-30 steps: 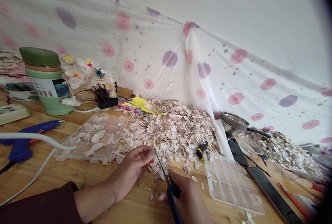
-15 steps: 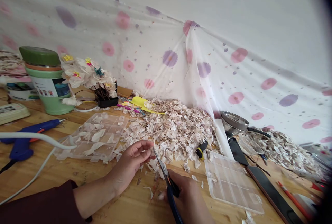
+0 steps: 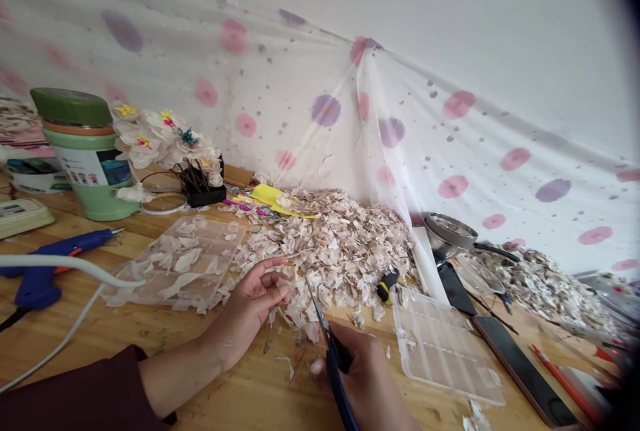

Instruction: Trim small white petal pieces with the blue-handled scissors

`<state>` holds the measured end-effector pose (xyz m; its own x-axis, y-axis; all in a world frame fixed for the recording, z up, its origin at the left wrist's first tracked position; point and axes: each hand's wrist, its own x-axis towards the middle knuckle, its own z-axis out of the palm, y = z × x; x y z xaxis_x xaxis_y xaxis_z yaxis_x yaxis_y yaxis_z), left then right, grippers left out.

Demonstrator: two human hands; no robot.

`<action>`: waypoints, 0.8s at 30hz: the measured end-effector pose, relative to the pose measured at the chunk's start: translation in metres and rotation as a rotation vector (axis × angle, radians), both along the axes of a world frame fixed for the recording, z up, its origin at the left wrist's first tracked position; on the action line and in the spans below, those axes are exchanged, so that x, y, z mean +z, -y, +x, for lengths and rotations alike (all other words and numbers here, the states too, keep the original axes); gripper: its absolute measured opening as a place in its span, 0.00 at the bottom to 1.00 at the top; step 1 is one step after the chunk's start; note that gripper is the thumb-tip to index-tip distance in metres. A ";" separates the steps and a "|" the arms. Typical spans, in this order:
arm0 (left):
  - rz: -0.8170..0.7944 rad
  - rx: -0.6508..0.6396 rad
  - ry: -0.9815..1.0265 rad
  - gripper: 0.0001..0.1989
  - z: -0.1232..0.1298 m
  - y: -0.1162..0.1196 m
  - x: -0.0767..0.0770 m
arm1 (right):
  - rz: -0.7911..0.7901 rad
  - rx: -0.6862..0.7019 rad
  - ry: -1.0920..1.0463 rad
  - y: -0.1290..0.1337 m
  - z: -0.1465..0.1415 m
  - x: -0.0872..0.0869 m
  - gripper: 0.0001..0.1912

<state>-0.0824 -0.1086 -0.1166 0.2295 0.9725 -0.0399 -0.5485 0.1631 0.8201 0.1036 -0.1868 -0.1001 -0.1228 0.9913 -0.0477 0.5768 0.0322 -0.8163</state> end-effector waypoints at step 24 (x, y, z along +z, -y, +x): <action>0.031 -0.124 -0.028 0.25 0.001 0.006 0.002 | -0.028 0.022 0.086 0.007 -0.012 0.013 0.06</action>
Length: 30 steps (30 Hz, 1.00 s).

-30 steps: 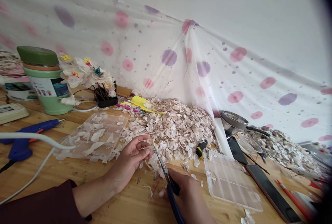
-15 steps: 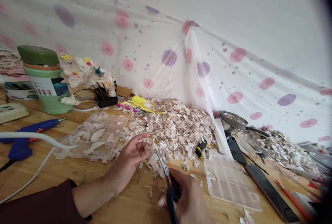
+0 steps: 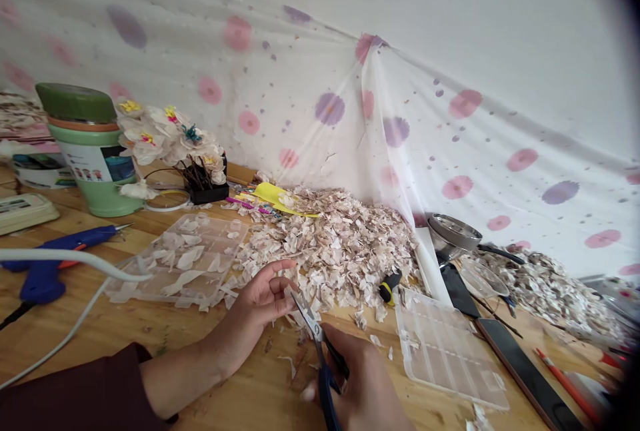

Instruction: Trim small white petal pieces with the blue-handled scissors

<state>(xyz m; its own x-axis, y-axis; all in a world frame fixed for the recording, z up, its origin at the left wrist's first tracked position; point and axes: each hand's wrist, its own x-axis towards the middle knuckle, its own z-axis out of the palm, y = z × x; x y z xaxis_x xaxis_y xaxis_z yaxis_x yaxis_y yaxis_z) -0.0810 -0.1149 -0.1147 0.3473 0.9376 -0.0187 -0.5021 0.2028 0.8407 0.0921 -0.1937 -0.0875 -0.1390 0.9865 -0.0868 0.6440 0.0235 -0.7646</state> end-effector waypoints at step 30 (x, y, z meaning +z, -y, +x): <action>-0.019 -0.005 0.007 0.27 -0.001 -0.004 -0.006 | -0.017 0.106 -0.172 -0.002 0.005 -0.007 0.05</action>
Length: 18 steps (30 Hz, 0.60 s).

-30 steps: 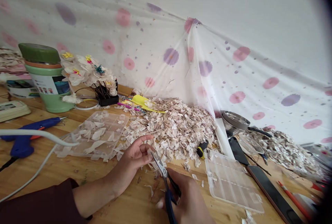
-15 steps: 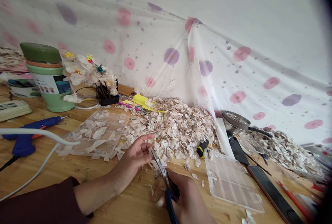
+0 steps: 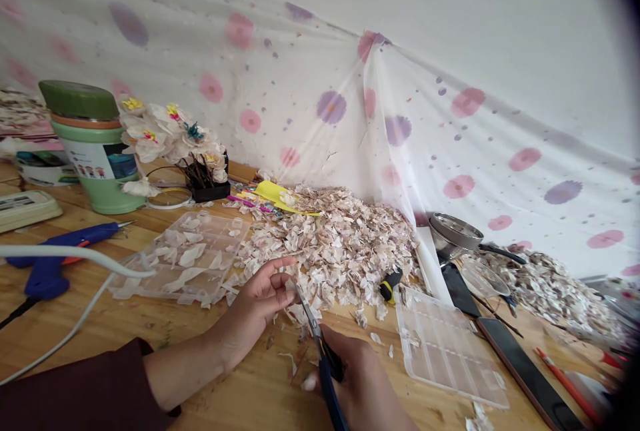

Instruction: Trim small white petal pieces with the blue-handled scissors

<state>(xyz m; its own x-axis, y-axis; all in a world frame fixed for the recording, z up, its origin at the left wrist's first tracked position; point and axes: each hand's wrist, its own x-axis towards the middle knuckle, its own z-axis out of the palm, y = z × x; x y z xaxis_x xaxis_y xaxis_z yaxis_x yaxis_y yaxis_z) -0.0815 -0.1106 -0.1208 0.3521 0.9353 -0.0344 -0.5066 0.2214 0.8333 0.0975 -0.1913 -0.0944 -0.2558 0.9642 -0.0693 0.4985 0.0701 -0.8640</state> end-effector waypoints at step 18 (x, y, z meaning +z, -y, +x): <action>0.080 -0.043 -0.091 0.27 -0.004 0.000 -0.005 | -0.005 -0.093 -0.004 0.001 0.002 -0.003 0.05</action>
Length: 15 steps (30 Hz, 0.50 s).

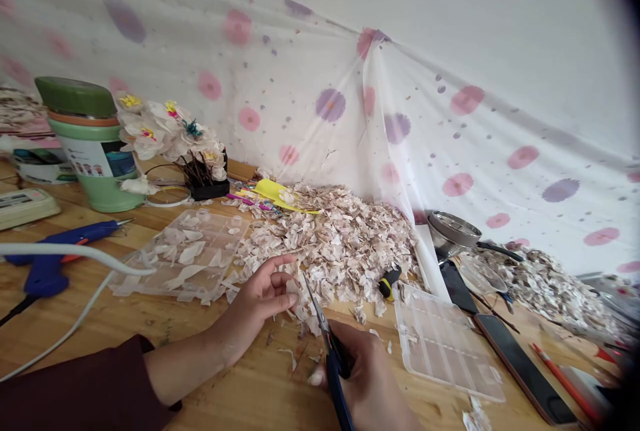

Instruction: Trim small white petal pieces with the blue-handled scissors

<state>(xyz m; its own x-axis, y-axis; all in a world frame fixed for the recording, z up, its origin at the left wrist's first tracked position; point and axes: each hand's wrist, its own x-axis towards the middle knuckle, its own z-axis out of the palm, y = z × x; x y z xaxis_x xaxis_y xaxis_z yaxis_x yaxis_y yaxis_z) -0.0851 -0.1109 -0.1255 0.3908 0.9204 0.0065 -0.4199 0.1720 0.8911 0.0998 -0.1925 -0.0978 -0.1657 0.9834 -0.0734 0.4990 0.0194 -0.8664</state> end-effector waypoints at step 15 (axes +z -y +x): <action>0.042 -0.020 -0.058 0.27 0.000 0.003 0.010 | 0.054 0.070 0.134 -0.001 0.002 0.010 0.07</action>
<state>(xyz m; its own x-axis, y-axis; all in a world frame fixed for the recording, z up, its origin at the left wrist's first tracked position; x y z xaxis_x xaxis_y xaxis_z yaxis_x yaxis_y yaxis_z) -0.0852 -0.1135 -0.1156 0.4097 0.9119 0.0222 -0.3645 0.1414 0.9204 0.1013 -0.1919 -0.0880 -0.2264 0.9729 -0.0464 0.6055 0.1033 -0.7891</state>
